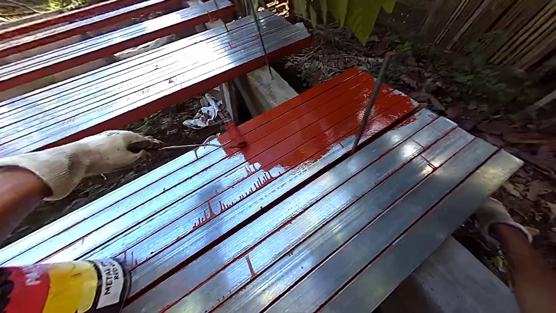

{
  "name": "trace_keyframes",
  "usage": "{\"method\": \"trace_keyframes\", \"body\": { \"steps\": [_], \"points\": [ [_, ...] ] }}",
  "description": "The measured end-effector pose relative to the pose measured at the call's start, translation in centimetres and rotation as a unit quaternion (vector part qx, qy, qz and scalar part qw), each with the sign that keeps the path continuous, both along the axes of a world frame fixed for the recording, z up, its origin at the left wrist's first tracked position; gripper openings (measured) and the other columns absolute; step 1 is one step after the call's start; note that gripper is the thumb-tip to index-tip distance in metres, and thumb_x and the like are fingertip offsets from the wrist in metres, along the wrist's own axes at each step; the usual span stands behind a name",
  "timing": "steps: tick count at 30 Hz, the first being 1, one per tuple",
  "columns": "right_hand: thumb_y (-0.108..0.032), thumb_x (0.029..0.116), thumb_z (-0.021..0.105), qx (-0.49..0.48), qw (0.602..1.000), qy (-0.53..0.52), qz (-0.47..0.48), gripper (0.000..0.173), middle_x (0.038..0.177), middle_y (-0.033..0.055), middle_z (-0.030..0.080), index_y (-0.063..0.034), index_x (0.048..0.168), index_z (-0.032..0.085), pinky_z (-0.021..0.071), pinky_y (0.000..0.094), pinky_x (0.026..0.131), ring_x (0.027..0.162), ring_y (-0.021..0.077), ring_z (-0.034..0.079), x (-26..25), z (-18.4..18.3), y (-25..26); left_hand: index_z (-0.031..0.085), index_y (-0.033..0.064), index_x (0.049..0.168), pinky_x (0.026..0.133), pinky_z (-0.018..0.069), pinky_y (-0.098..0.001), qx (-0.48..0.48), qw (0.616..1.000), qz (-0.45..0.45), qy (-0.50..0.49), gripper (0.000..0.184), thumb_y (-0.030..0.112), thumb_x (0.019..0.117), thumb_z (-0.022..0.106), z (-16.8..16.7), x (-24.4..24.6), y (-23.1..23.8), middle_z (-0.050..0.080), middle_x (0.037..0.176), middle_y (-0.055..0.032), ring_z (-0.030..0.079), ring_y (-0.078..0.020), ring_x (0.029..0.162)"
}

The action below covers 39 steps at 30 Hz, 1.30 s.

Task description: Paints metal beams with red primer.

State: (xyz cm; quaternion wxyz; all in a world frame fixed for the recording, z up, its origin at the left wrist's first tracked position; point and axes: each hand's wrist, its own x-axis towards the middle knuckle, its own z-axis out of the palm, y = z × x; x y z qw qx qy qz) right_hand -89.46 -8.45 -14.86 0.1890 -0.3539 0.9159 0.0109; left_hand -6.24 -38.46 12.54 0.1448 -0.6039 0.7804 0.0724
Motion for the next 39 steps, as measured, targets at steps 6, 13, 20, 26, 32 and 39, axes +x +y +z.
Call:
{"method": "trace_keyframes", "body": {
  "steps": [6, 13, 20, 26, 32, 39],
  "points": [
    [-0.033, 0.1019, 0.063, 0.087, 0.992, -0.079, 0.053, 0.044, 0.129, 0.0316, 0.063, 0.0041, 0.126, 0.065, 0.0419, 0.0689, 0.104, 0.125, 0.0489, 0.057, 7.0, 3.1, 1.2, 0.072, 0.0048, 0.119, 0.088, 0.0483, -0.0646, 0.014, 0.996, -0.053, 0.068, 0.02, 0.011, 0.1046, 0.058, -0.1, -16.5, -5.9, 0.07, 0.107, -0.0238, 0.066, -0.0418, 0.1],
    [-0.041, 0.1029, 0.056, 0.024, 0.996, -0.081, 0.005, 0.047, 0.131, 0.0271, 0.064, -0.0064, 0.133, 0.065, 0.0412, 0.0688, 0.106, 0.128, 0.0458, 0.057, 6.8, 2.0, 5.5, 0.071, 0.0032, 0.107, 0.083, 0.0499, -0.0631, -0.026, 0.981, -0.172, 0.091, 0.018, 0.016, 0.1008, 0.06, -1.7, -35.9, -14.4, 0.069, 0.099, -0.0222, 0.066, -0.0391, 0.093],
    [-0.036, 0.1051, 0.055, -0.031, 0.993, -0.098, -0.058, 0.044, 0.133, 0.0283, 0.062, -0.0024, 0.132, 0.065, 0.0381, 0.067, 0.11, 0.132, 0.0445, 0.054, 6.1, 3.8, 6.6, 0.062, -0.008, 0.121, 0.099, 0.0456, -0.0657, -0.022, 0.974, -0.17, 0.151, 0.03, 0.015, 0.1013, 0.061, -2.7, -46.9, -14.2, 0.064, 0.119, -0.0314, 0.061, -0.0469, 0.115],
    [-0.034, 0.1059, 0.053, -0.03, 0.992, -0.108, -0.053, 0.043, 0.133, 0.0285, 0.062, -0.0013, 0.131, 0.064, 0.0382, 0.0651, 0.11, 0.132, 0.0443, 0.054, 6.8, 5.0, 6.1, 0.069, 0.0001, 0.106, 0.084, 0.0499, -0.0657, -0.019, 0.974, -0.182, 0.133, 0.023, 0.02, 0.1028, 0.059, -4.0, -41.8, -15.3, 0.068, 0.1, -0.0248, 0.066, -0.0417, 0.094],
    [-0.033, 0.1059, 0.054, -0.062, 0.99, -0.109, -0.061, 0.041, 0.131, 0.0288, 0.063, -0.0014, 0.13, 0.065, 0.0395, 0.0649, 0.109, 0.13, 0.0443, 0.056, 7.7, 6.1, 5.7, 0.069, -0.0016, 0.097, 0.08, 0.0484, -0.0649, -0.014, 0.98, -0.179, 0.085, 0.019, 0.015, 0.1011, 0.061, -1.3, -41.1, -11.2, 0.067, 0.093, -0.0244, 0.065, -0.0416, 0.089],
    [-0.039, 0.1031, 0.057, 0.012, 0.995, -0.073, 0.065, 0.045, 0.128, 0.0295, 0.064, -0.0033, 0.129, 0.065, 0.0435, 0.0686, 0.102, 0.124, 0.0474, 0.059, 6.1, 4.0, 4.6, 0.072, 0.0024, 0.107, 0.087, 0.0494, -0.0667, -0.017, 0.972, -0.216, 0.089, 0.019, 0.017, 0.1011, 0.061, -2.3, -39.2, -9.0, 0.07, 0.102, -0.0242, 0.067, -0.0431, 0.098]
  ]
}}
